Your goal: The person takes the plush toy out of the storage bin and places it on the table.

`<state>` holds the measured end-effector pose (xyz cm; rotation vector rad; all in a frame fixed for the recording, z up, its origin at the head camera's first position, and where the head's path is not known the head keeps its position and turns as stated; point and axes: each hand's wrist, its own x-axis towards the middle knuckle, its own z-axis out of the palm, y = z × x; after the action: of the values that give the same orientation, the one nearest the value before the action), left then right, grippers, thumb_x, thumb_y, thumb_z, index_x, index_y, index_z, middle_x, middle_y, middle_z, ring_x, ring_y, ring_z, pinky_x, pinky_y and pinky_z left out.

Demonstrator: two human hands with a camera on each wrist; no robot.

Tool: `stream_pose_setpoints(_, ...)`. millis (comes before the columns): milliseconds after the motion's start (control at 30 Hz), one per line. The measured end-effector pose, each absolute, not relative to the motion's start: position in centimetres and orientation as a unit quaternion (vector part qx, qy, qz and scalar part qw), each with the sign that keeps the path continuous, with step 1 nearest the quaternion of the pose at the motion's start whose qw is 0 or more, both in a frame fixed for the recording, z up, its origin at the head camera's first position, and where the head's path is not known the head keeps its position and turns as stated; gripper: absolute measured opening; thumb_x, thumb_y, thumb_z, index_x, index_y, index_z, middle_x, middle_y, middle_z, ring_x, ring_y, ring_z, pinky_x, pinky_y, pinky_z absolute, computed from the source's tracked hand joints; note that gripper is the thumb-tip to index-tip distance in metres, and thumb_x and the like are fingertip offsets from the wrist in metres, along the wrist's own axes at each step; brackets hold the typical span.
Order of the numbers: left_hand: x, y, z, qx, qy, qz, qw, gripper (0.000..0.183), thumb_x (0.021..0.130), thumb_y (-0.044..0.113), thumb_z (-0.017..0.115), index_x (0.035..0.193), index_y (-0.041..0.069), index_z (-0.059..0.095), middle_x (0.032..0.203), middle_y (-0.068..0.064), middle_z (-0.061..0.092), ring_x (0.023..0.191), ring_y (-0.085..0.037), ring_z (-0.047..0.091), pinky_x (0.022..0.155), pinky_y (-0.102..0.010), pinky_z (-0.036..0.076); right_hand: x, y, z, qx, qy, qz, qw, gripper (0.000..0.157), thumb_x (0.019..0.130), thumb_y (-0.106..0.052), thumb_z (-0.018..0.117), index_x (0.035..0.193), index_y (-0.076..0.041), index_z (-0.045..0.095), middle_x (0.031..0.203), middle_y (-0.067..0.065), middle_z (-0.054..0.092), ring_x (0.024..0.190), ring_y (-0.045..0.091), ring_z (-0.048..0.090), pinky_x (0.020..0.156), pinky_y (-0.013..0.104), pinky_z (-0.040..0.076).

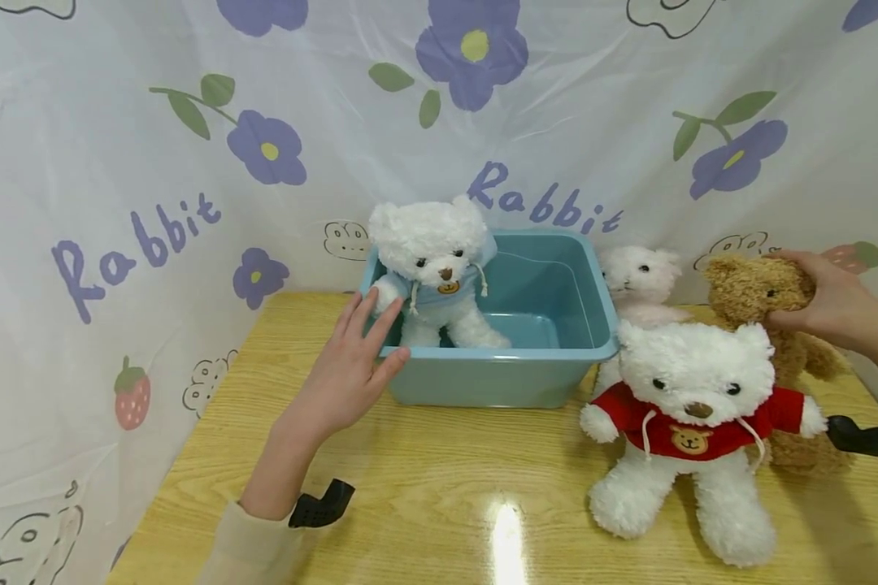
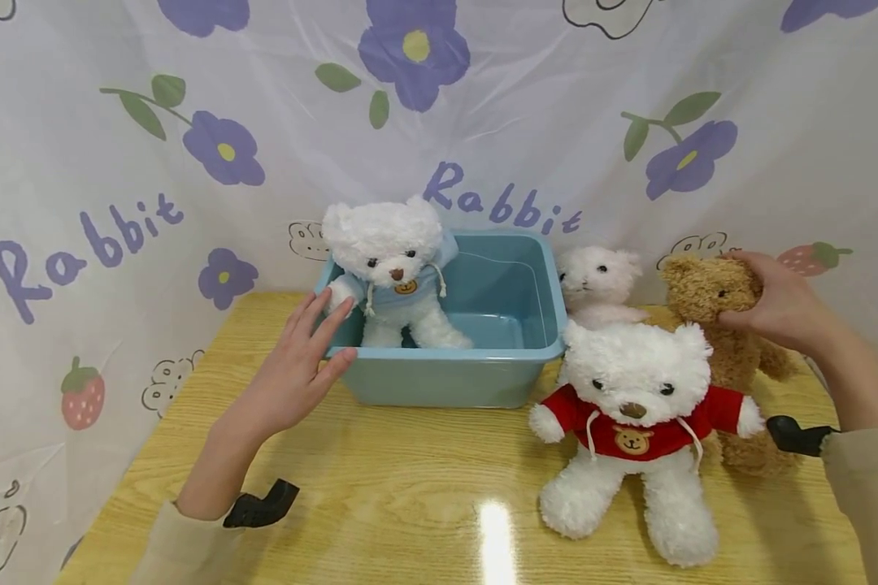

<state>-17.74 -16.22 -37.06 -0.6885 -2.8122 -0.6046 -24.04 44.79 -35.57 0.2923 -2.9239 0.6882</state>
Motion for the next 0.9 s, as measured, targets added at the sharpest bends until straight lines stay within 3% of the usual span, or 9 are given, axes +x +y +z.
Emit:
stream_pose_setpoints(200,-17.7,-16.3,-37.2,-0.232,-0.946,-0.204,0.096,0.068,0.110,0.042,0.047,0.166,0.016,0.020,0.170,-0.020,0.006,0.155,-0.042,0.000,0.118,-0.064,0.020,-24.5,44.5,-36.1,0.115,-0.962,0.239,0.066,0.098,0.081,-0.005,0.078,0.159,0.005,0.021,0.151,0.044,0.025,0.131,0.069,0.025,0.094,0.082,0.024)
stream_pose_setpoints(400,-17.7,-16.3,-37.2,-0.233,-0.946,-0.204,0.097,0.067,0.110,0.045,0.045,0.166,0.017,0.020,0.170,-0.019,0.005,0.155,-0.042,0.000,0.118,-0.065,0.021,-24.6,44.4,-36.9,0.119,-0.957,0.250,0.085,0.094,0.085,-0.009,0.079,0.159,0.006,0.022,0.149,0.044,0.026,0.128,0.066,0.028,0.092,0.079,0.026)
stream_pose_setpoints(633,-17.8,-16.3,-37.2,-0.236,-0.944,-0.204,0.105,0.067,0.110,0.043,0.047,0.166,0.016,0.021,0.170,-0.020,0.006,0.155,-0.044,0.001,0.118,-0.064,0.021,-24.6,44.7,-37.4,0.103,-0.955,0.267,0.078,0.093,0.093,-0.025,0.073,0.162,0.002,0.018,0.160,0.039,0.014,0.143,0.064,0.011,0.105,0.083,0.011)
stream_pose_setpoints(900,-17.8,-16.2,-37.2,-0.233,-0.946,-0.204,0.099,0.068,0.110,0.043,0.048,0.166,0.016,0.020,0.170,-0.019,0.006,0.155,-0.042,0.000,0.118,-0.064,0.021,-24.8,45.0,-37.8,0.100,-0.954,0.272,0.079,0.091,0.094,-0.026,0.071,0.162,0.001,0.017,0.161,0.038,0.013,0.144,0.063,0.010,0.106,0.083,0.010)
